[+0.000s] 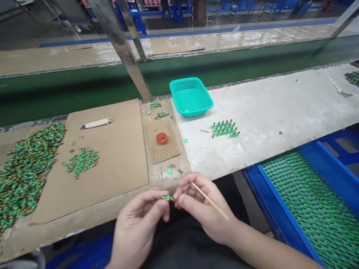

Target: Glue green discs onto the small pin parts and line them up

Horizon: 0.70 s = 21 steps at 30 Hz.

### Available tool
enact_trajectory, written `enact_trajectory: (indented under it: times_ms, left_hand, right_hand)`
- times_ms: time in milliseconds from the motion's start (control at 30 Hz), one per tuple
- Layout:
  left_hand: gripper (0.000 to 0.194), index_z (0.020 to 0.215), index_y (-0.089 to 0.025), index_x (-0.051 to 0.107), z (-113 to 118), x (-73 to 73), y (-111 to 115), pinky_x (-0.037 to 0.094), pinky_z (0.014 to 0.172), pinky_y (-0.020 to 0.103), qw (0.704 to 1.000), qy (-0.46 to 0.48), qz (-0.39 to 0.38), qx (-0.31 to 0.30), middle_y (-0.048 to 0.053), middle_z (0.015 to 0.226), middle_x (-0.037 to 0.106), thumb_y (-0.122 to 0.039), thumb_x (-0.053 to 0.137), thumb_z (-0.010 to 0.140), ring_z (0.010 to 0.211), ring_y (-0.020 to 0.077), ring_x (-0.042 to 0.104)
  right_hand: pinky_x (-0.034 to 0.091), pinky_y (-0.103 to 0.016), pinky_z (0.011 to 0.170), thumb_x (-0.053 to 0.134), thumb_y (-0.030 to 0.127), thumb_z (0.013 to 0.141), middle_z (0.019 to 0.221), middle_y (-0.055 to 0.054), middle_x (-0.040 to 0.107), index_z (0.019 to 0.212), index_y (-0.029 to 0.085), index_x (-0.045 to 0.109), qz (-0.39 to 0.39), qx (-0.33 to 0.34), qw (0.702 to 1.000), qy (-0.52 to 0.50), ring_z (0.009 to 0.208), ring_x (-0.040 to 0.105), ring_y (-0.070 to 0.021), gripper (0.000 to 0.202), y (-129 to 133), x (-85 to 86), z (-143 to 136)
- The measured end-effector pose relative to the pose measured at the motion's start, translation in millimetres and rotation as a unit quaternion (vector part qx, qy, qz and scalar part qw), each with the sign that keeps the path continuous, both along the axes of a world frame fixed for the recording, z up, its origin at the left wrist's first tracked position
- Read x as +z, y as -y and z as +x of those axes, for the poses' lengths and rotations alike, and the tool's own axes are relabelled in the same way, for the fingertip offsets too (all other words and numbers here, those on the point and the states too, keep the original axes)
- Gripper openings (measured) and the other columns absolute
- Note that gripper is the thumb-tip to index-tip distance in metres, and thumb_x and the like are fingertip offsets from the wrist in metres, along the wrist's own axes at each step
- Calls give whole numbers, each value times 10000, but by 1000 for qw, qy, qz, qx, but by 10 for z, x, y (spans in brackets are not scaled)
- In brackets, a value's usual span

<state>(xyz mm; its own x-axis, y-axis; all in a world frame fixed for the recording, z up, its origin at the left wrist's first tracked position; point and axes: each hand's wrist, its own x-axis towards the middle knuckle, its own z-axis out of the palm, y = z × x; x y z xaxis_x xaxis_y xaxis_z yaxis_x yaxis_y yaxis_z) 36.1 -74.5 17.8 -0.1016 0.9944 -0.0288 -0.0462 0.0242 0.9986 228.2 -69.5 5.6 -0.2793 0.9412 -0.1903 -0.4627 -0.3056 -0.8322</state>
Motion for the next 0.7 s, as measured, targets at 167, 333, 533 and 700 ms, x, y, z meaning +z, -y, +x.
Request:
enact_trajectory:
  times_ms: [167,333,533,700]
  left_hand:
    - [80,989,-339,905,-400,19,-475,670,889,225,939,-318,131,-13,-2,1016,885,-364,830,974,929,154,832]
    - [102,976,-310,906,-469,-127,-752,648,757,221,921,-356,147,-59,-15,929,890,-392,848,956,798,146,813]
    - [97,992,-323,913,-422,-269,-728,669,840,247,923,-342,161,-73,-15,989,906,-393,849,975,848,146,832]
    - [82,1020,-331,921,-429,-246,-729,671,868,285,917,-351,158,-102,-4,1025,910,-348,859,970,874,165,831]
  right_hand:
    - [623,-549,1221,523,109,1111,1608,-174,718,1636,242,574,339,-35,869,359,1315,784,-276,544,-328,16,353]
    - [700,-379,1053,515,102,1150,1233,-84,838,1418,230,642,412,-55,827,379,1177,836,-204,323,-568,53,364]
    - [704,-345,972,598,195,1161,1247,-54,810,1403,277,531,406,-127,830,361,1125,861,-194,264,-623,-26,215]
    - [643,-397,992,576,275,1181,1192,-103,865,1170,227,698,395,-16,782,482,1089,838,-261,131,-610,-32,281]
